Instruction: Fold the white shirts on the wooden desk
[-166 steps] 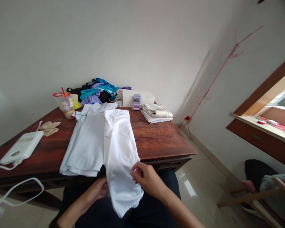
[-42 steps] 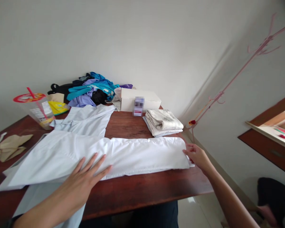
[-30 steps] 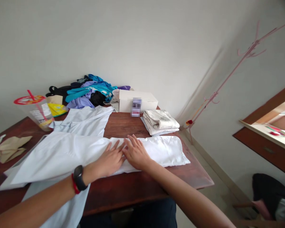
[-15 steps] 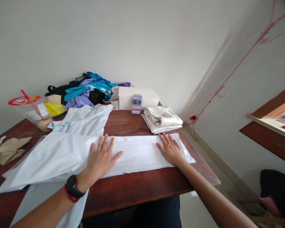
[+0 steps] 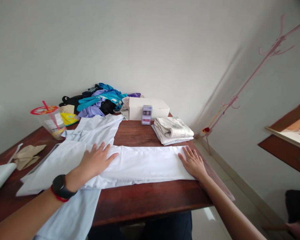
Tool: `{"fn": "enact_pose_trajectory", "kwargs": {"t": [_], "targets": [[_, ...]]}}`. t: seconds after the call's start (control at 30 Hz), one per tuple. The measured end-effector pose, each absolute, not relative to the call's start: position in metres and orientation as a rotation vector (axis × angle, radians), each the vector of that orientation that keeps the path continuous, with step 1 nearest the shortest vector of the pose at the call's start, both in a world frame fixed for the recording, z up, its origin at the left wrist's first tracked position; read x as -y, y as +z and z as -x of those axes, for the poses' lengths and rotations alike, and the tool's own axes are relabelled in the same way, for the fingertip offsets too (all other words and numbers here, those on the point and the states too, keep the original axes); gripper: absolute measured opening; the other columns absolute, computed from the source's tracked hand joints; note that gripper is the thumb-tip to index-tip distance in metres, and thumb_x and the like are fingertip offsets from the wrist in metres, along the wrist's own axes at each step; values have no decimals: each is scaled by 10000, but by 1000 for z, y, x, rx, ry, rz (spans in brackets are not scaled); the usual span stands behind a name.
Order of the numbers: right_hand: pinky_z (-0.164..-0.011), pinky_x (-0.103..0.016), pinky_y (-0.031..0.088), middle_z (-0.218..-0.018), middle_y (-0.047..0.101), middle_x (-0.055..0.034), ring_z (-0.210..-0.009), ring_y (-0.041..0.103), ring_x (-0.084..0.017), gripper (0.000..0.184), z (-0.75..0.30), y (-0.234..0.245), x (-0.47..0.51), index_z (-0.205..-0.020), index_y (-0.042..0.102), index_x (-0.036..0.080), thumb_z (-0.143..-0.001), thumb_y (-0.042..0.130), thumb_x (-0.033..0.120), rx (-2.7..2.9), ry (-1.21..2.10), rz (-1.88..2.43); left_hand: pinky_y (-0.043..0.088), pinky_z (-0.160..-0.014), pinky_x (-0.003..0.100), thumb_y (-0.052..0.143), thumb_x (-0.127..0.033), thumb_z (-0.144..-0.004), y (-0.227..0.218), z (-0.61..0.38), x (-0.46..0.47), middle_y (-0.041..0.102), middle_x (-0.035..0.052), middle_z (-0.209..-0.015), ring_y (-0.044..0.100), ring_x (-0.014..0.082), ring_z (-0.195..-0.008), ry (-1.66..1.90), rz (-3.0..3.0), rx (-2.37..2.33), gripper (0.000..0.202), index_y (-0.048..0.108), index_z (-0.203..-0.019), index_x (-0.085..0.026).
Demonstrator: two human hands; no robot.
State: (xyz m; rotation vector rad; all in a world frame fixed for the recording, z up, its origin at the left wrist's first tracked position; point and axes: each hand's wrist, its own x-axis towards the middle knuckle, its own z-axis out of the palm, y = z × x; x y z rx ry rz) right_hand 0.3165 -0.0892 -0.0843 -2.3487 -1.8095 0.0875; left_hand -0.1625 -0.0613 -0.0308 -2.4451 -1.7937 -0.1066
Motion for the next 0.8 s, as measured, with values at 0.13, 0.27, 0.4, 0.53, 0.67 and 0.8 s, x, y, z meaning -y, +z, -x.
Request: {"fn": "enact_pose_trajectory", "kwargs": {"t": [0.13,0.27,0.4,0.53,0.67,0.8], "targets": [[-1224,-620,181,-1696,239,-38,-1554,199,-375,705,-320,-84,90,-1604,343,267,-1012,273,643,1815,102,2346,212,-1164,686,390,-526,-1024,-37,170,53,321,125,-1655,260,398,-1528,-40,2540,1842,621,401,-1589,-268],[-1227,-604,185,-1694,249,-47,-1557,207,-343,685,-319,-84,92,-1591,364,266,-1014,283,625,1806,90,2348,159,-1163,711,311,-529,-1043,-47,170,57,222,124,-1685,196,380,-1552,-124,2567,1899,647,305,-1628,-251],[-1182,-521,333,-1632,359,-155,-1472,387,-342,679,-330,-82,97,-1498,492,156,-980,387,583,1724,4,2258,147,-1156,729,360,-568,-1018,-52,171,58,238,113,-1683,212,394,-1545,-149,2552,1888,680,324,-1620,-252],[-1014,-473,495,-1228,688,-183,-1167,642,-340,619,-357,-74,95,-1326,628,143,-884,533,565,1579,117,2196,132,-1147,749,374,-560,-1014,-52,169,56,240,110,-1683,204,401,-1546,-157,2543,1891,681,296,-1627,-273],[-888,-446,548,-1020,758,-141,-986,711,-345,572,-375,-59,90,-1166,692,157,-752,689,552,1417,455,2153,129,-1151,751,415,-569,-1004,-54,169,56,254,105,-1680,210,426,-1538,-186,2531,1898,662,340,-1611,-316],[-807,-402,584,-1074,775,-121,-958,737,-328,511,-369,-48,92,-1087,699,186,-706,723,527,1391,893,1893,151,-1156,742,441,-556,-1001,-55,168,57,294,103,-1668,244,428,-1527,-252,2524,1875,645,365,-1601,-334]]}}
